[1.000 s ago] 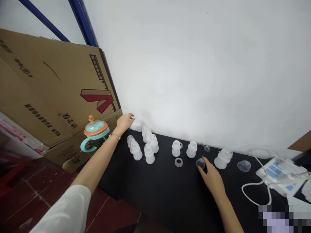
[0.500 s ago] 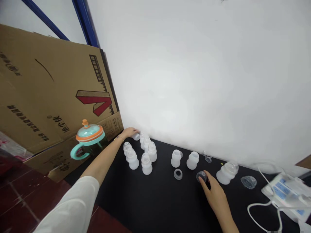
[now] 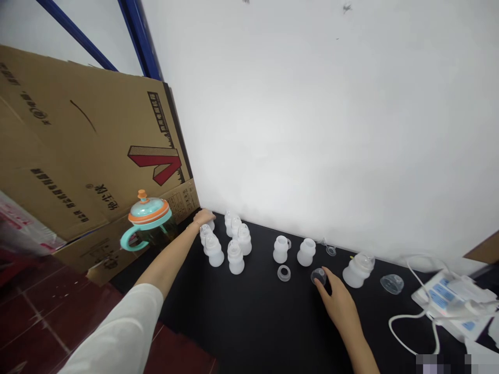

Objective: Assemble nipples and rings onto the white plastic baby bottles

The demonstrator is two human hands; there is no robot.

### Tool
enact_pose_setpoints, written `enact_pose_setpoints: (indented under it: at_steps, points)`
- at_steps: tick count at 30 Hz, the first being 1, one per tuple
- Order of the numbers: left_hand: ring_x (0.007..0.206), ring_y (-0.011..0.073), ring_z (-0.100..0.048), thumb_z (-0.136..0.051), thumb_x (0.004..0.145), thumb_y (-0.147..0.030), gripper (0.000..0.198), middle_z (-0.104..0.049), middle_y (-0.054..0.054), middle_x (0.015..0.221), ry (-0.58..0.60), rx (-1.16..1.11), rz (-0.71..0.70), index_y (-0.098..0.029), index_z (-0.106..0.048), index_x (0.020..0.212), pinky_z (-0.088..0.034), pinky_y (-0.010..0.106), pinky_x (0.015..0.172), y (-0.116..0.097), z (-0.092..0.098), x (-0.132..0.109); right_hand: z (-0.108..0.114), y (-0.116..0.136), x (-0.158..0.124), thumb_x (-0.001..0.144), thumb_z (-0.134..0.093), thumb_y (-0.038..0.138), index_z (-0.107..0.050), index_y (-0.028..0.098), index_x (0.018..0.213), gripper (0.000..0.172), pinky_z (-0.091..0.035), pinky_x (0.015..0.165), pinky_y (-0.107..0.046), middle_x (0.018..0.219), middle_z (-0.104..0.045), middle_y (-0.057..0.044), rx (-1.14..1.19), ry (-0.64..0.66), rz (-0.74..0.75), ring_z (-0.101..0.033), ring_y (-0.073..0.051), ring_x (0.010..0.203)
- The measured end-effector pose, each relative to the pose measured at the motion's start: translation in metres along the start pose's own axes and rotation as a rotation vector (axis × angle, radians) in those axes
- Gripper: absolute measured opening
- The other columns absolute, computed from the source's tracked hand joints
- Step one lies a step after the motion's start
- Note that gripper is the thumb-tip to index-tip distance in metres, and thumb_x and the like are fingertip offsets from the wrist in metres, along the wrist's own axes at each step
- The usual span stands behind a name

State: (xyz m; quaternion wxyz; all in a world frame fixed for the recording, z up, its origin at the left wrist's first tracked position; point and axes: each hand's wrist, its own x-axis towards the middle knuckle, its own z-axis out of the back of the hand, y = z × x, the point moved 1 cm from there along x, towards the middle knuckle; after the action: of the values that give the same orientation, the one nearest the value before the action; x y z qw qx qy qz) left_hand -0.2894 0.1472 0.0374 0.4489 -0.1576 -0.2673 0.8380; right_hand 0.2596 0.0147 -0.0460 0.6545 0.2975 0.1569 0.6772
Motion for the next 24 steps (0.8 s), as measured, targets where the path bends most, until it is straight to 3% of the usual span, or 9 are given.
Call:
enact_pose_setpoints:
  at_steps: [2, 6, 10, 14, 18, 24]
  points:
    - [0.117, 0.0394, -0.061, -0.075, 0.066, -0.034, 0.054, -0.067, 0.025, 0.118, 0.002, -0.091, 0.020, -0.008, -0.060, 0.112, -0.048, 0.041, 0.088, 0.001, 0.001, -0.001, -0.001, 0.000, 0.000, 0.084, -0.048, 0.063, -0.060, 0.023, 0.130, 0.062, -0.050, 0.098, -0.046, 0.132, -0.065, -0.011, 0.012, 0.008, 0.011, -0.065, -0.033, 0.113]
    - [0.116, 0.0279, -0.061, -0.063, 0.080, -0.035, 0.048, -0.064, 0.017, 0.129, 0.004, -0.317, -0.033, -0.013, -0.056, 0.122, -0.049, 0.032, 0.089, -0.002, -0.002, -0.007, -0.001, 0.002, 0.000, 0.085, -0.048, 0.061, -0.059, 0.022, 0.130, 0.061, -0.048, 0.100, -0.047, 0.133, -0.064, -0.012, 0.015, 0.010, 0.023, -0.064, -0.033, 0.114]
    - [0.105, 0.0220, -0.065, -0.069, 0.077, -0.030, 0.048, -0.069, 0.012, 0.119, 0.123, -0.536, -0.127, -0.015, -0.056, 0.122, -0.052, 0.028, 0.084, -0.004, -0.009, -0.017, -0.001, 0.005, -0.001, 0.085, -0.049, 0.058, -0.059, 0.021, 0.132, 0.060, -0.049, 0.098, -0.046, 0.132, -0.065, -0.012, 0.008, 0.007, 0.029, -0.064, -0.033, 0.113]
    - [0.095, 0.0219, -0.068, -0.083, 0.063, -0.032, 0.065, -0.071, 0.010, 0.106, 0.267, -0.703, -0.210, -0.015, -0.055, 0.119, -0.053, 0.031, 0.085, -0.002, -0.014, -0.027, -0.001, 0.007, -0.002, 0.087, -0.048, 0.056, -0.058, 0.019, 0.134, 0.060, -0.049, 0.098, -0.045, 0.132, -0.065, -0.012, 0.002, 0.009, 0.040, -0.064, -0.032, 0.114]
    - [0.096, 0.0236, -0.068, -0.087, 0.054, -0.033, 0.073, -0.070, 0.009, 0.105, 0.356, -0.804, -0.287, -0.016, -0.056, 0.118, -0.052, 0.036, 0.089, 0.002, -0.012, -0.039, 0.000, 0.008, -0.003, 0.088, -0.048, 0.055, -0.057, 0.019, 0.136, 0.061, -0.048, 0.099, -0.044, 0.134, -0.063, -0.012, 0.000, 0.022, 0.031, -0.063, -0.032, 0.116]
    - [0.106, 0.0272, -0.065, -0.082, 0.062, -0.040, 0.064, -0.070, 0.012, 0.113, 0.408, -0.869, -0.299, -0.016, -0.063, 0.118, -0.050, 0.036, 0.092, 0.008, 0.001, -0.061, -0.003, 0.010, -0.003, 0.088, -0.049, 0.051, -0.056, 0.019, 0.136, 0.058, -0.047, 0.100, -0.045, 0.132, -0.064, -0.012, 0.007, 0.007, 0.038, -0.062, -0.032, 0.118]
